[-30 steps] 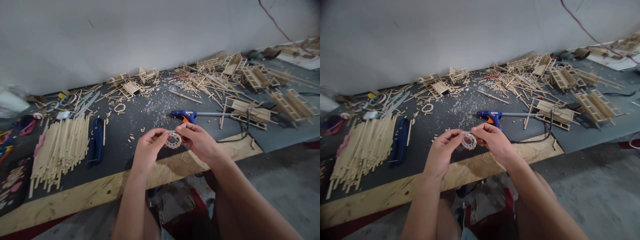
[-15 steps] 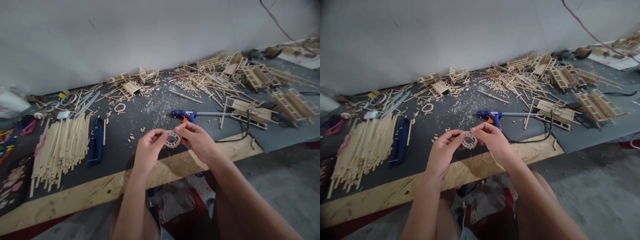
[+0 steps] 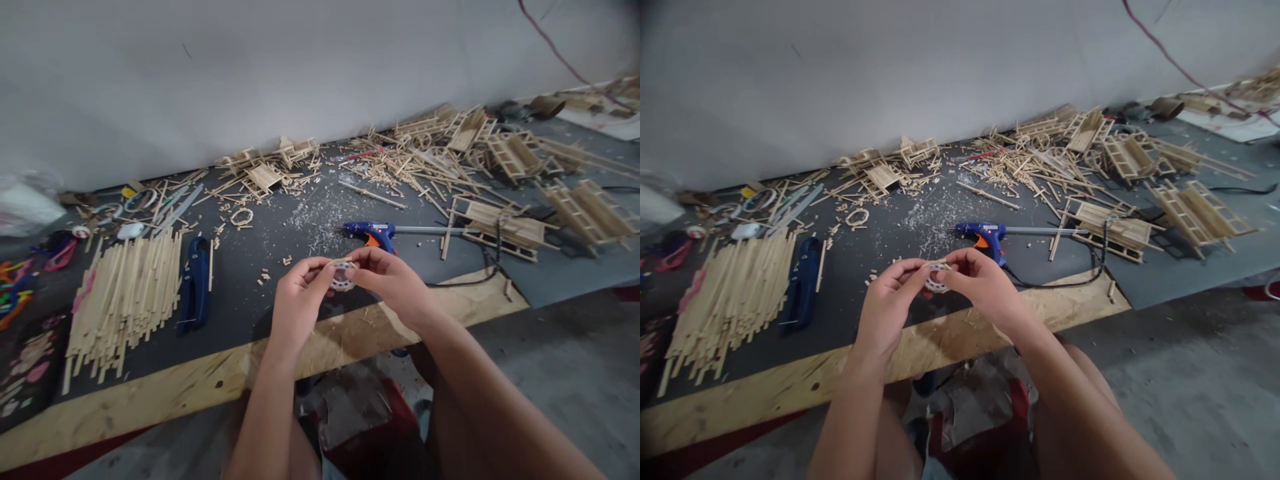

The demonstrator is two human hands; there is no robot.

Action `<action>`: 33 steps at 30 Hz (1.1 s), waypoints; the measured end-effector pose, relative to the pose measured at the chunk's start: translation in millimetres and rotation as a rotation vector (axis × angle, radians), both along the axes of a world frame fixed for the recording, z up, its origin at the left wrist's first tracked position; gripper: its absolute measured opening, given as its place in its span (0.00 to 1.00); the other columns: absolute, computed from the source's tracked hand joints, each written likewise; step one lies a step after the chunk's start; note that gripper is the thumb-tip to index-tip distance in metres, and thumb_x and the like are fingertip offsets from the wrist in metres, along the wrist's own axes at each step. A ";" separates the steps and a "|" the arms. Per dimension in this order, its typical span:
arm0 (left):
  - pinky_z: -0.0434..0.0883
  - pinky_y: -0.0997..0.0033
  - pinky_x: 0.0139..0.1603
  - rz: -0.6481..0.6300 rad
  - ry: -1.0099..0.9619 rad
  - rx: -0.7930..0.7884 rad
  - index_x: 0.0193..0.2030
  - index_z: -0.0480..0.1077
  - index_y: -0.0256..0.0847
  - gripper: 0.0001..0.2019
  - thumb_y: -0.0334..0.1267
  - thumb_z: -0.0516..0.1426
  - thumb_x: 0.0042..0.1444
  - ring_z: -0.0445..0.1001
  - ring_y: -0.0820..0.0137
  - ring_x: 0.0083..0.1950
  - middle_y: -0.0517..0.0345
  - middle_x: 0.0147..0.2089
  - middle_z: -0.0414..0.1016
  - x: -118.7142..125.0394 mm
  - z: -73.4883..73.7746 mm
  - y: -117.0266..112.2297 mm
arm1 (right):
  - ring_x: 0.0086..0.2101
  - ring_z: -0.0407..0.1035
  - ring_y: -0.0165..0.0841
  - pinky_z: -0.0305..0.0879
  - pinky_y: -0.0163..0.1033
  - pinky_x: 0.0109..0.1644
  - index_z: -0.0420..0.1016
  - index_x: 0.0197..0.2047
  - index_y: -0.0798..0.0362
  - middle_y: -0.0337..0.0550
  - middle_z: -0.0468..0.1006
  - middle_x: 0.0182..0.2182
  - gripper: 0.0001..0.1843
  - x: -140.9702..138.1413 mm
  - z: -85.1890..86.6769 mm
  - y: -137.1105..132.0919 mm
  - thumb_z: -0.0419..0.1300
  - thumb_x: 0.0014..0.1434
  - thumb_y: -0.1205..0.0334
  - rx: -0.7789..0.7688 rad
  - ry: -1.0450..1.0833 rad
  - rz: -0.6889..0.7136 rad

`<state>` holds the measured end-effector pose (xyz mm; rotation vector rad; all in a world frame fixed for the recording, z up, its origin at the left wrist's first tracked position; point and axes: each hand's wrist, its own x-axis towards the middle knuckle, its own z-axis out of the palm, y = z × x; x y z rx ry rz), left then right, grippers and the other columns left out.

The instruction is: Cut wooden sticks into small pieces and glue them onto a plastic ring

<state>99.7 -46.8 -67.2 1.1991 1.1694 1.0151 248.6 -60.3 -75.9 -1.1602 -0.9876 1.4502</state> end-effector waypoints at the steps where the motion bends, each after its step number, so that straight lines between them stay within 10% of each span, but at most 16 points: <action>1: 0.71 0.76 0.30 -0.001 -0.004 0.002 0.37 0.73 0.40 0.09 0.41 0.59 0.50 0.74 0.72 0.33 0.56 0.33 0.77 0.0 0.0 -0.1 | 0.31 0.65 0.27 0.59 0.35 0.36 0.70 0.35 0.52 0.36 0.72 0.30 0.13 -0.3 -0.7 -0.2 0.64 0.47 0.56 0.014 -0.021 0.007; 33: 0.74 0.74 0.26 -0.046 0.004 0.020 0.38 0.72 0.40 0.10 0.41 0.59 0.50 0.72 0.72 0.27 0.58 0.28 0.74 4.4 -4.1 -3.0 | 0.26 0.61 0.25 0.57 0.32 0.31 0.71 0.30 0.53 0.35 0.70 0.24 0.08 6.2 5.6 -3.6 0.60 0.51 0.56 0.061 -0.218 -0.072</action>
